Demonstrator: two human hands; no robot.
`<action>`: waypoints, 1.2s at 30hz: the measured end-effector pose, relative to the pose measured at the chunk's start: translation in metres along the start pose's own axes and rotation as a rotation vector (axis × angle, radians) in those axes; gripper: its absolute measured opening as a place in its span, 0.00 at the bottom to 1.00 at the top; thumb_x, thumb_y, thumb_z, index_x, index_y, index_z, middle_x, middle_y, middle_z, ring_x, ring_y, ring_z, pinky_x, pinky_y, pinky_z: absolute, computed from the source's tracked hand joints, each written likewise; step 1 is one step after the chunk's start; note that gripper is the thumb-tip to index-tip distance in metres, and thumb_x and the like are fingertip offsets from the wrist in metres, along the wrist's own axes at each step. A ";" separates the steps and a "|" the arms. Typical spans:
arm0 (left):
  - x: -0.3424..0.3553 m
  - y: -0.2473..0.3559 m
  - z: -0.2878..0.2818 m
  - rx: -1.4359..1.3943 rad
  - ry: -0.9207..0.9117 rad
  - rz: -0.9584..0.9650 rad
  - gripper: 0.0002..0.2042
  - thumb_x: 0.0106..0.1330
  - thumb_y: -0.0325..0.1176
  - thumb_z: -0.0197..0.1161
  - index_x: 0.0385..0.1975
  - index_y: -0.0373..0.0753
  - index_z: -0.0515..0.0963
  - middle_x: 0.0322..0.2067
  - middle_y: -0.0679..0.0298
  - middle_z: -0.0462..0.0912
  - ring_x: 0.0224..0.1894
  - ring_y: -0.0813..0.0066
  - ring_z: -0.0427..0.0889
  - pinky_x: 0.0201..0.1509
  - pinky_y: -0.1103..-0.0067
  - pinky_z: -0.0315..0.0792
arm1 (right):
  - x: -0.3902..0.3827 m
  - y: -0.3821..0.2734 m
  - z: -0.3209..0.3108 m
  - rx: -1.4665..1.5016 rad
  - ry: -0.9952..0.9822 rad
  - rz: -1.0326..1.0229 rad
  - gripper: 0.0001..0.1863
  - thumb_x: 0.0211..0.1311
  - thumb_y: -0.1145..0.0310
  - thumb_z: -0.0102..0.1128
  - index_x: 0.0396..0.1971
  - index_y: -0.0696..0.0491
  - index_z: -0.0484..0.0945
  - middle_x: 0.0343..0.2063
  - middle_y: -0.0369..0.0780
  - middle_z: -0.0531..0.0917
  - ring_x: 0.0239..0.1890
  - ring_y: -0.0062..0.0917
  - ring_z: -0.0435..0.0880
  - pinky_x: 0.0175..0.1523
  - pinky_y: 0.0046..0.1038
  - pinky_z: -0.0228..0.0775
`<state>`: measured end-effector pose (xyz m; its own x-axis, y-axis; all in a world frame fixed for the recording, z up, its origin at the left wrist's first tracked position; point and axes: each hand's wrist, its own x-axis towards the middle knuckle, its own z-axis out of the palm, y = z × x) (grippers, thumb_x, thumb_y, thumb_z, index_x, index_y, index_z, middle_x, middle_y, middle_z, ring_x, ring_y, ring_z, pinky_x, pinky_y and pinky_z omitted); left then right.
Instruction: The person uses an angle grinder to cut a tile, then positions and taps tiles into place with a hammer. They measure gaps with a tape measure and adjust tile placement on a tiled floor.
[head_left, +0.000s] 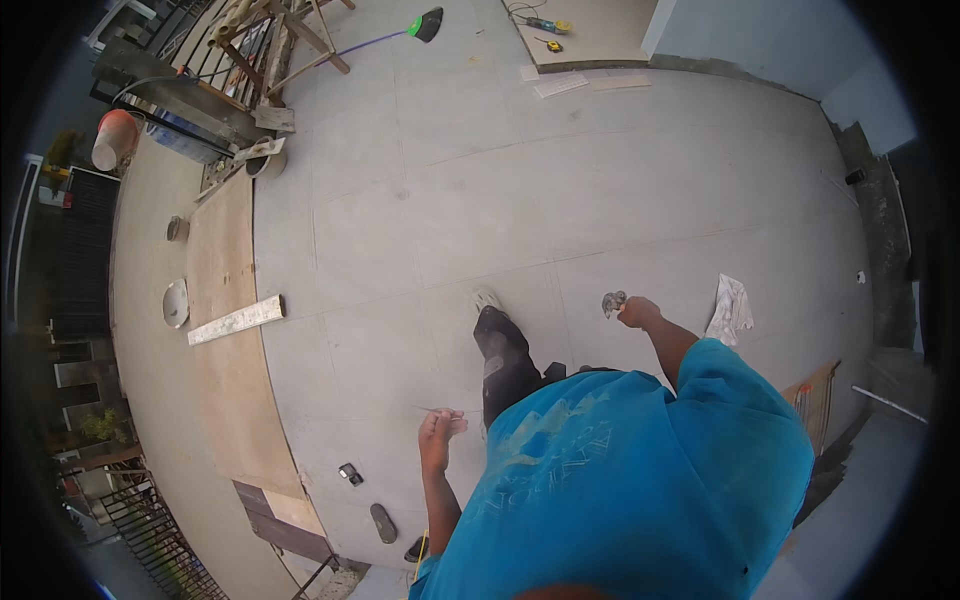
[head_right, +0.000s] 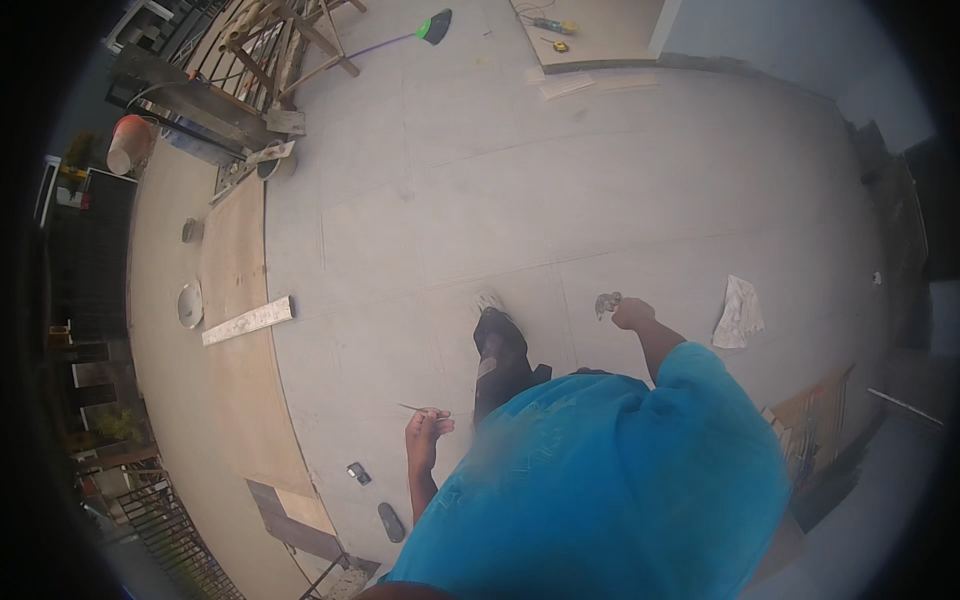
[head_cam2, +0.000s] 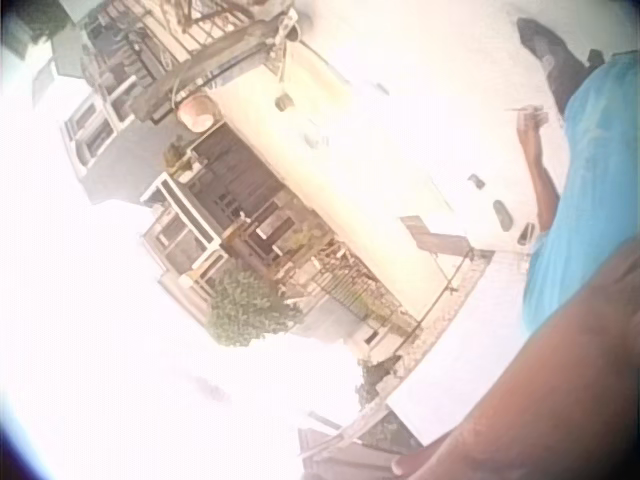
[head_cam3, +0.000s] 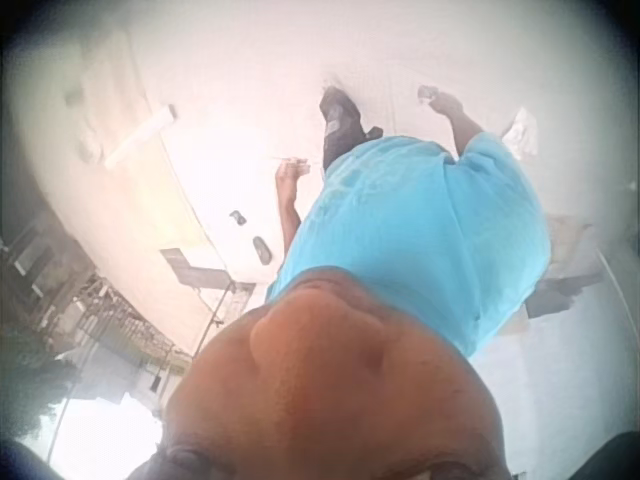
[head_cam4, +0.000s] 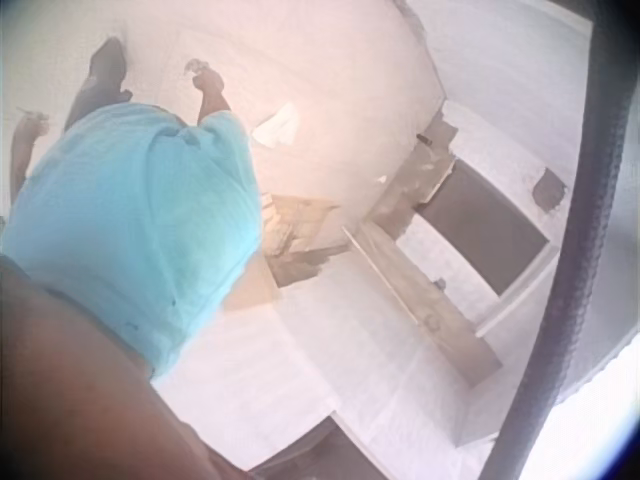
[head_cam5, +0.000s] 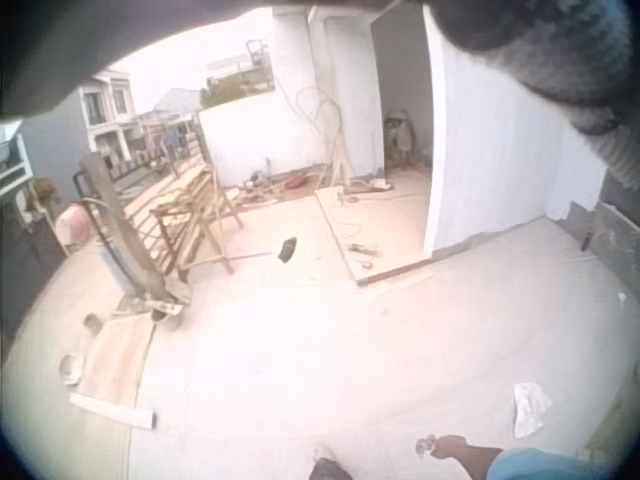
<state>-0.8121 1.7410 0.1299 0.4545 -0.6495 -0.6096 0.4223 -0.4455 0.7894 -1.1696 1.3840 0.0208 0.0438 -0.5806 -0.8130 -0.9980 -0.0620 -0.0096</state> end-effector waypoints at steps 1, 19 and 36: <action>0.034 0.025 -0.006 0.039 -0.008 0.010 0.11 0.72 0.36 0.54 0.39 0.33 0.74 0.36 0.54 0.84 0.36 0.69 0.84 0.44 0.74 0.78 | 0.009 -0.002 -0.008 0.027 -0.027 0.107 0.20 0.57 0.60 0.56 0.49 0.45 0.81 0.46 0.40 0.85 0.52 0.34 0.83 0.52 0.40 0.76; 0.621 0.412 0.106 1.172 -0.306 0.145 0.12 0.68 0.37 0.55 0.35 0.36 0.62 0.26 0.55 0.79 0.31 0.60 0.83 0.37 0.70 0.76 | 0.225 -0.154 -0.173 1.476 -0.196 0.667 0.10 0.61 0.66 0.61 0.32 0.54 0.70 0.18 0.38 0.69 0.17 0.29 0.73 0.20 0.36 0.67; 0.955 0.713 0.404 1.778 -1.213 0.284 0.10 0.68 0.38 0.55 0.34 0.36 0.73 0.35 0.51 0.75 0.38 0.54 0.82 0.37 0.62 0.78 | 0.453 -0.347 -0.616 2.356 0.079 0.252 0.10 0.67 0.64 0.58 0.34 0.52 0.69 0.19 0.33 0.71 0.15 0.20 0.72 0.20 0.25 0.68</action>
<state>-0.3939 0.5537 0.1396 -0.5297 -0.4313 -0.7303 -0.8470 0.2236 0.4823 -0.7759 0.6420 0.0143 -0.0952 -0.4479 -0.8890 0.6819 0.6213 -0.3861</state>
